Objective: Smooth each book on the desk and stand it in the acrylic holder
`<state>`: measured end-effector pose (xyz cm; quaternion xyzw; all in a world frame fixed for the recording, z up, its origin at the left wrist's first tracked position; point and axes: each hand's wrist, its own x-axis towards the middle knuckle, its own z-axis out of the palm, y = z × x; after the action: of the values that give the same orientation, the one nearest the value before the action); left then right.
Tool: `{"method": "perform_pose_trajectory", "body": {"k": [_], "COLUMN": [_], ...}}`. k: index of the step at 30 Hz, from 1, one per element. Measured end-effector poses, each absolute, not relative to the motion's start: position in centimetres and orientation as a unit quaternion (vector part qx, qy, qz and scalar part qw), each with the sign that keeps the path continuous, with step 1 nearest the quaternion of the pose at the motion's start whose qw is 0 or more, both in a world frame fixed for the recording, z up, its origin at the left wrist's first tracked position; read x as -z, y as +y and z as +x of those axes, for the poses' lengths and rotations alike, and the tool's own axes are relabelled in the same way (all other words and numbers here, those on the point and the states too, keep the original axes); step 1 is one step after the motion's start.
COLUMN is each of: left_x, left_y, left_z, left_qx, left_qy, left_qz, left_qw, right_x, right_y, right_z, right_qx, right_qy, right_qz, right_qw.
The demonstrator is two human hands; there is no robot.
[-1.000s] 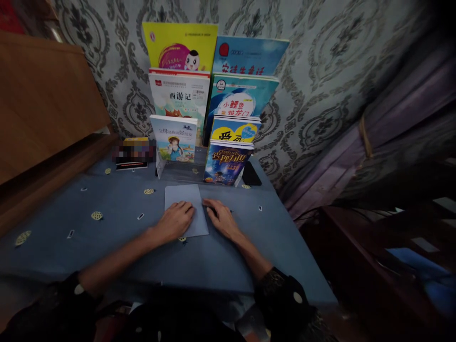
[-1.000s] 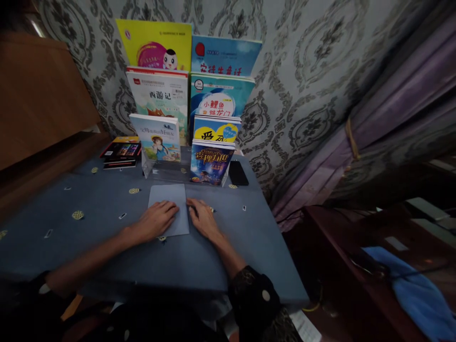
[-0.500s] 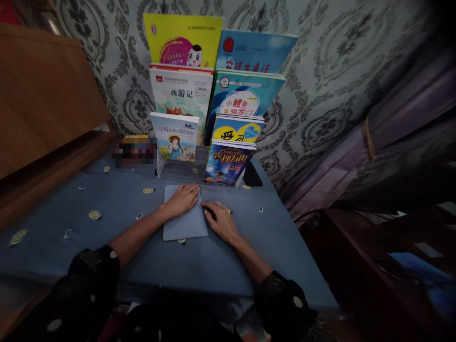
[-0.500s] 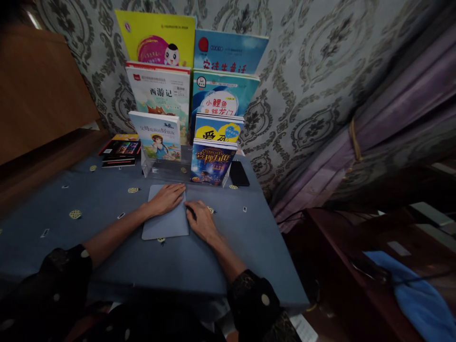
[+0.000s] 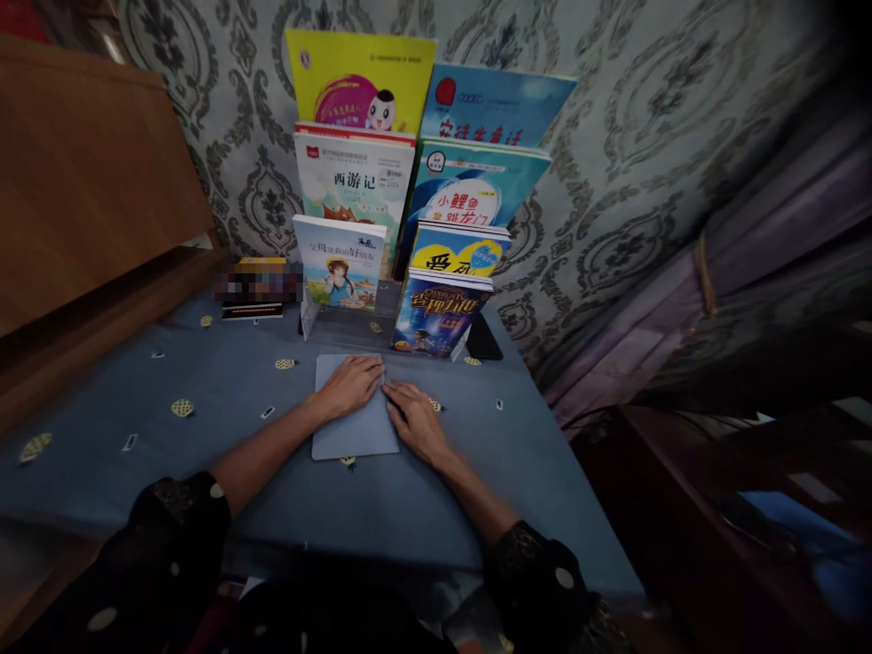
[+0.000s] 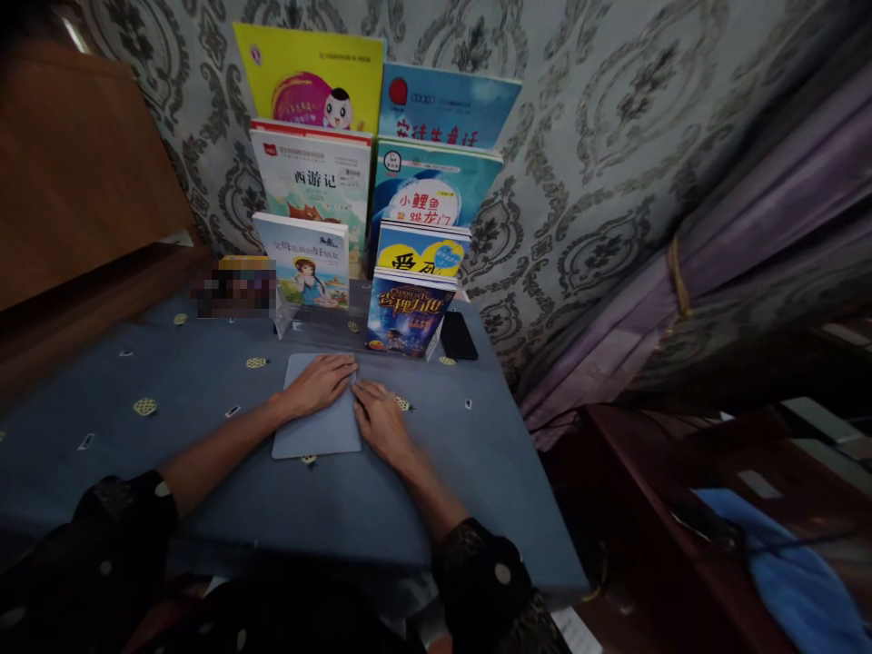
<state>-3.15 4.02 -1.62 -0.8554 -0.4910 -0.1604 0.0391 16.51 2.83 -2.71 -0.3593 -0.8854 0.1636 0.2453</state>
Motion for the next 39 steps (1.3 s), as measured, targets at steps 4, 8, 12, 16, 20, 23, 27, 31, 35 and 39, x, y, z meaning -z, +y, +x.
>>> {"method": "perform_pose_trajectory", "body": {"k": [4, 8, 12, 16, 20, 23, 27, 31, 35, 39], "left_x": [1.7, 1.7, 1.6, 1.3, 1.1, 1.1, 1.2, 1.2, 1.1, 1.0], "left_y": [3.8, 3.9, 3.6, 3.0, 2.7, 2.6, 2.5, 2.2, 1.7, 0.8], "left_z": [-3.2, -3.2, -3.3, -3.3, -3.3, -3.2, -3.2, -3.2, -2.9, -2.5], "left_qx": [0.172, 0.175, 0.174, 0.170, 0.176, 0.183, 0.177, 0.174, 0.174, 0.170], "left_qy": [-0.480, -0.478, -0.470, -0.458, -0.453, -0.451, -0.456, -0.457, -0.453, -0.443], "left_qz": [-0.859, -0.859, -0.865, -0.872, -0.874, -0.873, -0.872, -0.872, -0.874, -0.880], "left_qw": [0.043, 0.046, 0.037, 0.023, 0.019, 0.023, 0.026, 0.026, 0.019, 0.011], "right_x": [2.8, 2.6, 2.6, 2.8, 2.8, 2.6, 2.2, 1.9, 2.0, 2.4], "right_y": [2.9, 2.9, 2.8, 3.0, 2.9, 2.6, 2.1, 1.9, 2.0, 2.0], "right_z": [16.5, 16.5, 16.5, 16.5, 17.0, 18.0, 19.3, 19.8, 19.8, 19.8], "right_qx": [-0.161, -0.160, -0.157, -0.153, -0.165, -0.194, -0.253, -0.277, -0.280, -0.274], "right_qy": [-0.888, -0.889, -0.890, -0.892, -0.898, -0.904, -0.906, -0.906, -0.904, -0.903], "right_qz": [-0.357, -0.361, -0.357, -0.348, -0.331, -0.315, -0.303, -0.292, -0.293, -0.295], "right_qw": [0.242, 0.232, 0.235, 0.243, 0.239, 0.215, 0.153, 0.128, 0.135, 0.150]}}
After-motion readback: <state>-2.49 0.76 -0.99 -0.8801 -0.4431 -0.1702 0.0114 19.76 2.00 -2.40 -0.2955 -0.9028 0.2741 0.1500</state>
